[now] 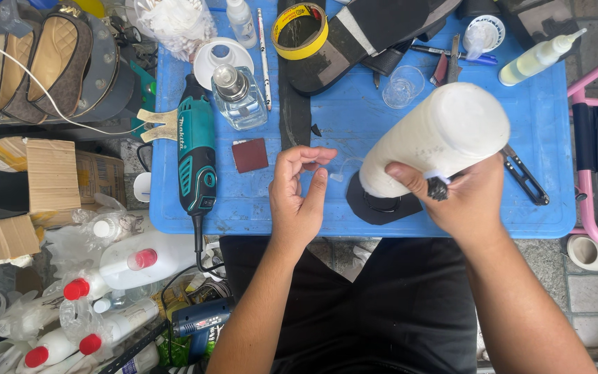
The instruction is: The person applies glue from a squeeze bottle onto black shoe sole pieces and spreads it with a brush. They repeat this process on multiple pieces, then clean the brush and wipe the bottle nozzle.
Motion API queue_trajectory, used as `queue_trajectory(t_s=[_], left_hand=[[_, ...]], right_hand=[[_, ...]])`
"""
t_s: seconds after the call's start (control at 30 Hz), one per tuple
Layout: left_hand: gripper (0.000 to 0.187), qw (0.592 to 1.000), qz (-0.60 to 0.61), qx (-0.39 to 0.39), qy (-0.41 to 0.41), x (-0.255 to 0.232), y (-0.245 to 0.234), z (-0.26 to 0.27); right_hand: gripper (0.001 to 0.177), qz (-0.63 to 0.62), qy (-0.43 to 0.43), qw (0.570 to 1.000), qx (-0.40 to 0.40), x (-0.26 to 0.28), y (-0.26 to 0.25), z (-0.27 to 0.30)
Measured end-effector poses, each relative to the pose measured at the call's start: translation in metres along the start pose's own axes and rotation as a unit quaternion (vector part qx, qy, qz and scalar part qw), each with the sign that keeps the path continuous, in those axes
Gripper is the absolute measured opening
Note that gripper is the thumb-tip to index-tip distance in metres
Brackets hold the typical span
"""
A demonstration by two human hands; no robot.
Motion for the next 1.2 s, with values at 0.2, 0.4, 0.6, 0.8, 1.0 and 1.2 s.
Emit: queue_trajectory(t_s=[0.2, 0.4, 0.6, 0.8, 1.0, 1.2], left_hand=[[0.025, 0.999, 0.031, -0.009, 0.013, 0.001, -0.004, 0.003], [0.026, 1.000, -0.016, -0.022, -0.006, -0.006, -0.010, 0.015], [0.054, 0.974, -0.218, 0.053, -0.025, -0.027, 0.010, 0.038], [0.083, 0.932, -0.349, 0.089, 0.045, -0.042, 0.048, 0.044], [0.093, 0.911, -0.403, 0.082, 0.027, -0.024, 0.067, 0.041], [0.091, 0.915, -0.395, 0.082, 0.029, -0.017, 0.065, 0.042]], right_hand=[[0.042, -0.057, 0.138, 0.986, -0.069, -0.036, -0.035, 0.017], [0.047, -0.287, 0.299, 0.893, -0.177, -0.091, -0.041, 0.048], [0.046, -0.408, 0.328, 0.831, -0.188, -0.107, -0.029, 0.065], [0.037, -0.486, 0.345, 0.782, -0.182, -0.115, -0.021, 0.076], [0.036, -0.549, 0.335, 0.742, -0.187, -0.113, -0.011, 0.073], [0.051, -0.562, 0.335, 0.734, -0.183, -0.105, -0.009, 0.069]])
Point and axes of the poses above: each hand's wrist, its own z-axis away from the middle knuckle, its own y-axis out of the palm, x = y × z, the point moved 10 cm from there along -z, towards the middle knuckle, and after that the axes turned 9 degrees about -y, right-handed, at the moved point
